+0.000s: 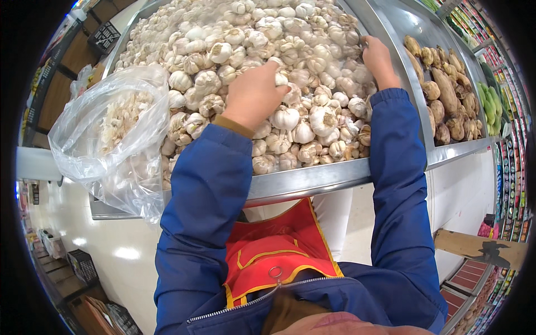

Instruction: The person repeatedly picks garlic bulbs from a large bin, peels off loose outer skins, and places the cleaned bulbs into a plastic bag. The person continues this process throughout the clip, handling the garlic by hand.

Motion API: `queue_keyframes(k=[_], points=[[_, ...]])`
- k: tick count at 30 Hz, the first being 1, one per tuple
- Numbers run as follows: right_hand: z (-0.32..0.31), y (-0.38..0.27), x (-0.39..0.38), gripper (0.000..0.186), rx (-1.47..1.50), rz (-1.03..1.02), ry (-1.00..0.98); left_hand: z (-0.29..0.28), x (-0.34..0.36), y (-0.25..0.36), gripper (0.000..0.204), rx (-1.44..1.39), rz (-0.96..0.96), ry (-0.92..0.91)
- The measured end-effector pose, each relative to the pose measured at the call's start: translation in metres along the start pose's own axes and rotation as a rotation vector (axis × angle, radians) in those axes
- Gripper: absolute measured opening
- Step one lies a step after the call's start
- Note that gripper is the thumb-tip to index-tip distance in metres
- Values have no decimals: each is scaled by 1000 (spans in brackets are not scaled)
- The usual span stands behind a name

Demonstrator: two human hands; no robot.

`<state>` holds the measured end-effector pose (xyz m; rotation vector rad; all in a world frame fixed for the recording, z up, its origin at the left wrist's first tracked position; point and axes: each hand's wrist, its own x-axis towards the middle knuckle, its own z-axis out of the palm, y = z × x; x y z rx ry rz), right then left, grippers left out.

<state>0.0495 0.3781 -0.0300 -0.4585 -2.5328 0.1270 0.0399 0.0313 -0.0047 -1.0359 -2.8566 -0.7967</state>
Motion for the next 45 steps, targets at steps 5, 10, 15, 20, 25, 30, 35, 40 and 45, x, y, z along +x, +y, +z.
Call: queue_keyframes(k=[5,10,15,20,25,30,35,40,45], points=[[4,-12,0,26,-210,-73,-77,1,-1,5,39,-35,-8,9],[12,-27,0,41,-219,27,-320,0,-1,5,39,-37,-27,27],[15,-32,0,52,-229,72,-373,-5,-3,7,37,9,-23,-53],[12,-34,-1,61,-138,101,-428,-9,-5,8,45,-24,-12,-91],[6,-33,2,62,2,86,-453,-10,-4,8,47,14,-22,-113],[-26,-38,6,49,498,265,-579,-6,-2,7,49,18,-31,-96],[-56,-71,-8,32,1431,315,-661,3,5,6,55,-64,76,289],[-54,-126,-34,37,1825,397,-716,14,15,6,52,-576,161,296],[-55,-150,-47,37,1840,340,-779,21,24,-1,28,-812,121,333]])
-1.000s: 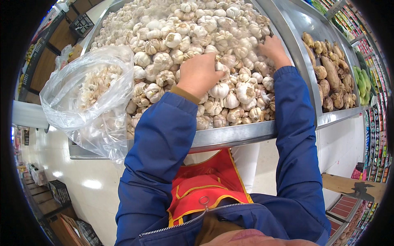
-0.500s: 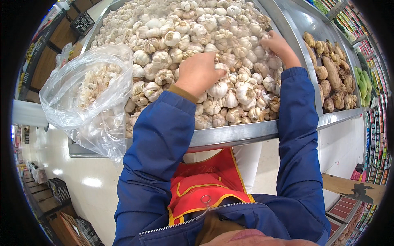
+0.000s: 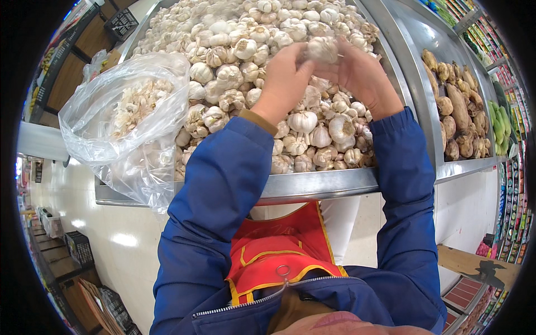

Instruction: The person repeatedly picks garlic bulbs from a large bin, peels off loose outer skins, and places the cleaned bulbs into a plastic bag. The person continues this process throughout the clip, handling the garlic by hand.

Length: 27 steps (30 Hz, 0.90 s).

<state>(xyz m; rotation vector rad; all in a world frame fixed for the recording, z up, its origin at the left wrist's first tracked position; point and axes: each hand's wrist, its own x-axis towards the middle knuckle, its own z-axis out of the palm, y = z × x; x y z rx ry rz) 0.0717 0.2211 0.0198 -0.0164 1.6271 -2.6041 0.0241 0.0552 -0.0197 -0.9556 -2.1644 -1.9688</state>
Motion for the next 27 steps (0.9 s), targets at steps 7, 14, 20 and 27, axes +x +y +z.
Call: queue_keyframes(k=[7,14,20,27], points=[[3,-5,-6,33,-193,-38,52,-9,3,2,12,-76,-162,-30],[9,-3,-10,37,-282,-139,-18,-16,-3,20,23,-527,-301,78],[7,-1,-8,45,-450,-219,5,-14,1,22,29,-349,-151,6],[10,2,-7,51,-592,-294,-58,-14,-1,23,23,-462,-180,50]])
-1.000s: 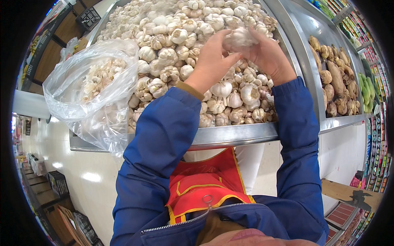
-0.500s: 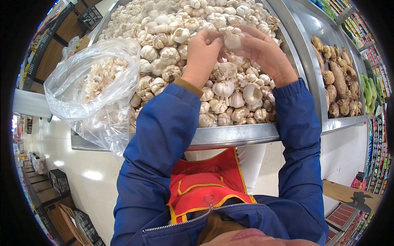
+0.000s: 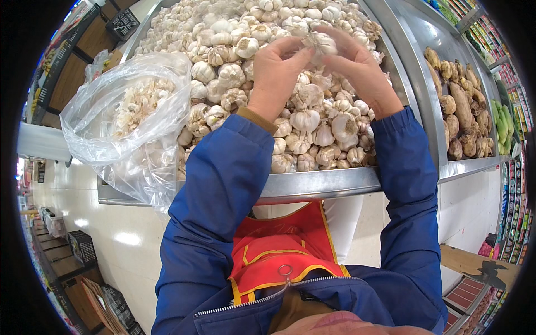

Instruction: The person repeatedly picks garlic bulbs from a large bin, peels off loose outer skins, and places the cleaned bulbs into a plastic bag. The person continues this process throughout the clip, handling the garlic by hand.

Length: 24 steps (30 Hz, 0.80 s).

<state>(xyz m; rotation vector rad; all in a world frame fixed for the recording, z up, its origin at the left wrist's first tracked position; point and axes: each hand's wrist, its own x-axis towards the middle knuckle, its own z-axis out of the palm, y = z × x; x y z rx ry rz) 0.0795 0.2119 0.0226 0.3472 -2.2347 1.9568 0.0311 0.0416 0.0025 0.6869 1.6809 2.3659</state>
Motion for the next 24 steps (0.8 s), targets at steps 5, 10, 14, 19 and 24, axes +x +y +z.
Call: queue_keyframes(k=[5,10,14,19,24], points=[[6,3,-2,47,92,60,81,-5,1,1,17,175,33,59],[2,6,0,41,478,146,107,-7,2,-1,6,-223,-14,68],[-3,5,1,39,526,90,-50,-9,3,-2,7,-423,-76,81],[-2,-5,2,40,543,157,-120,-12,3,-1,9,-407,-104,68],[8,-3,-3,45,30,138,25,-11,2,2,11,-395,-115,34]])
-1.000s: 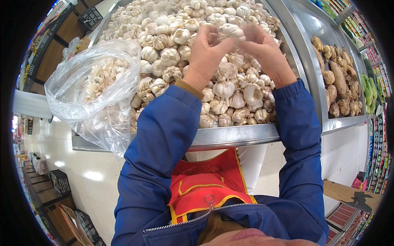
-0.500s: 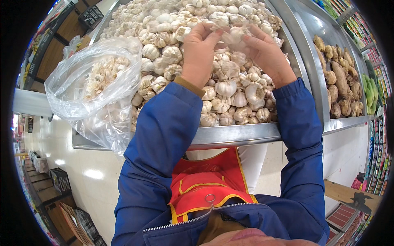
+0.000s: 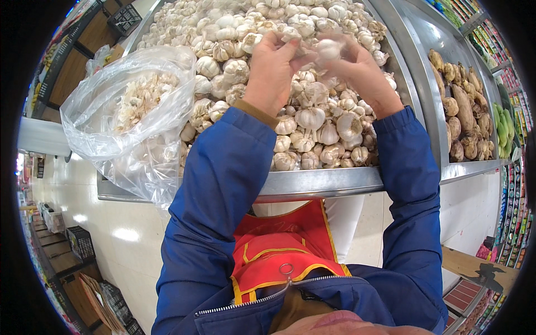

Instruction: The person repeatedly picks garlic bulbs from a large bin, peels off loose outer skins, and places the cleaned bulbs into a plastic bag. The person continues this process throughout the clip, handling the garlic by hand.

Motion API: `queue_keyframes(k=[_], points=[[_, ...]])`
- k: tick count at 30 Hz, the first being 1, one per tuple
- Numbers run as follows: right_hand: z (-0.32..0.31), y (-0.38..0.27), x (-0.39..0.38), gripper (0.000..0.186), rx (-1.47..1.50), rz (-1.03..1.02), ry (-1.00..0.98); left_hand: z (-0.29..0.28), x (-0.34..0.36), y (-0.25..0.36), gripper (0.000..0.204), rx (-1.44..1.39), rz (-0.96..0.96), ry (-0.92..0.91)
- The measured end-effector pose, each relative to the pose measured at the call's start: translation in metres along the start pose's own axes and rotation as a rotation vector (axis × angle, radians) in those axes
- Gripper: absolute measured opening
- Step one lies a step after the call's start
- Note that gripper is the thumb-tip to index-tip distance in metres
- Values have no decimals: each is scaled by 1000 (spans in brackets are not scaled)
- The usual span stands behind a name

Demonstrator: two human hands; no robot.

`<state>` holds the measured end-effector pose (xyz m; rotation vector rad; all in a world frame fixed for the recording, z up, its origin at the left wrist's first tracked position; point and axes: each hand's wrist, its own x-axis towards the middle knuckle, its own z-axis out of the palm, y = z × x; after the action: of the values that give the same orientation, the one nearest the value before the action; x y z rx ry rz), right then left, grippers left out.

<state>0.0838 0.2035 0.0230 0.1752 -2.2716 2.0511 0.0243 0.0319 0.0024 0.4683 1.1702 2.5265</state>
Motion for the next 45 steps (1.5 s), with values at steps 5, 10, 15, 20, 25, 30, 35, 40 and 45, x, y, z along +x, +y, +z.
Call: queue_keyframes(k=[5,10,15,20,25,30,35,40,45], points=[[-3,9,4,34,331,147,13,-2,-1,4,14,-16,-123,-117],[-6,15,10,41,344,69,16,1,-2,-2,15,35,-222,-157],[-3,17,8,35,185,35,113,-2,-1,-1,22,1,-402,-210],[2,16,6,41,-194,-304,12,-1,-1,-4,28,167,-326,-184],[-8,11,5,43,-263,-266,55,-1,-3,-5,20,177,-233,-169],[-12,7,6,39,-25,-76,-32,-2,-1,-2,16,201,-132,-242],[-5,5,7,22,-394,57,-15,-7,5,6,10,-97,-99,72],[2,15,1,44,-799,-299,-478,-9,4,9,13,-117,-75,31],[2,24,2,33,-837,-298,-347,-6,2,6,16,-28,-58,88]])
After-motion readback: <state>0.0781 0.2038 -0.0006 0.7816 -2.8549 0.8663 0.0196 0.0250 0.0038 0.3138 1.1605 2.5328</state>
